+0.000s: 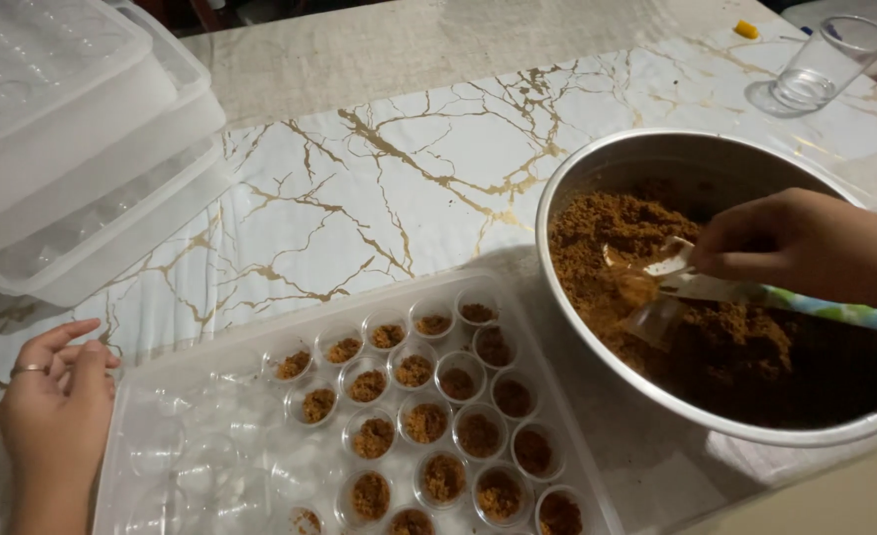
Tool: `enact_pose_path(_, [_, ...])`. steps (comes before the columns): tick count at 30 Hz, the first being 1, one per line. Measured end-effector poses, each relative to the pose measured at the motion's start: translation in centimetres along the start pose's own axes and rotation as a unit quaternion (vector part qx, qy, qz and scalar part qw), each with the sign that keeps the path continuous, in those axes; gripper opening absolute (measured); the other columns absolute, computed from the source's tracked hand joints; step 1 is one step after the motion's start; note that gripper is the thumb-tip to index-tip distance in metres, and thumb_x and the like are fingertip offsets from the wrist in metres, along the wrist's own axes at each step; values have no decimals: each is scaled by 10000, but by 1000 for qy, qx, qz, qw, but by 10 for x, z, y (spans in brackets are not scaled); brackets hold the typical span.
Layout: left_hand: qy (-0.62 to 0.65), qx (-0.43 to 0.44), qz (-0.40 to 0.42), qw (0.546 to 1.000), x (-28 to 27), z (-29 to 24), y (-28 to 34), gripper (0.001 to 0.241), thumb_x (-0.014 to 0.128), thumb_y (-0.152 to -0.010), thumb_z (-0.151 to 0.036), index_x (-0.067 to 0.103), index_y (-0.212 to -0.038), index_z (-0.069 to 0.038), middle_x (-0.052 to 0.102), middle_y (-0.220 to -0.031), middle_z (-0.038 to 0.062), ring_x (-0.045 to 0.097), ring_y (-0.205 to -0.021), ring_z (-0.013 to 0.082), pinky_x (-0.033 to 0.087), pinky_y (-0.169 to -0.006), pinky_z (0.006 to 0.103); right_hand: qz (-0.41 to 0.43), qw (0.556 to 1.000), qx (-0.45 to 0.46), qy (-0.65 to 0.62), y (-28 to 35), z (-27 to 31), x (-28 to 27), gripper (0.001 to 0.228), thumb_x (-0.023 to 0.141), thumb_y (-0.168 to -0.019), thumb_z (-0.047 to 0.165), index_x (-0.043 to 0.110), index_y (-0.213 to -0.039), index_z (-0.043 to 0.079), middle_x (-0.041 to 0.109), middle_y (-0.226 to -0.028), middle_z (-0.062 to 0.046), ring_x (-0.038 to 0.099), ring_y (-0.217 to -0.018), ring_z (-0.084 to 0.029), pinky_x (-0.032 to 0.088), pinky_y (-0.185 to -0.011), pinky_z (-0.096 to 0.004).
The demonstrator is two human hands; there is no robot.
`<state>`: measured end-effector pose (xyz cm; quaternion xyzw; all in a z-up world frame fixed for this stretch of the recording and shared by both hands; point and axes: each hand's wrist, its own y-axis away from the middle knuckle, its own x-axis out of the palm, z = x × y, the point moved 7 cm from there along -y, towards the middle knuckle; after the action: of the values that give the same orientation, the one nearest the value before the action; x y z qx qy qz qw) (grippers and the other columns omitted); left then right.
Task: Scoop dessert mixture from a large bowl into small plastic cups using a spoon.
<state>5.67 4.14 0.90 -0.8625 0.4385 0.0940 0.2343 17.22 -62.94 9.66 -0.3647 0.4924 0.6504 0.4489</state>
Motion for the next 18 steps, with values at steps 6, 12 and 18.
enact_pose_path(6, [-34,10,3,999,2,-7,2,246,572,-1103,-72,595,-1338,-7,667,-965,59,572,-760,58,453,-675,215,75,996,32,-28,-2,-22,14,227,777,-912,290,824,-1074,138,795,-1001,-33,733,-935,-176,598,-929,-346])
enact_pose_path(12, [-16,13,11,1000,0,1,1,214,576,-1113,-78,585,-1309,8,662,-917,71,531,-724,71,422,-648,224,147,988,-37,-12,11,-20,34,182,825,-855,286,807,-1004,183,725,-986,18,708,-937,-124,588,-893,-308])
enact_pose_path(18, [-1,-16,12,1000,2,1,2,262,574,-1103,-71,584,-1357,-8,662,-994,59,551,-754,56,435,-653,212,164,985,8,-42,19,-36,37,196,801,-889,214,783,-1078,167,716,-994,-25,718,-908,-174,574,-863,-345])
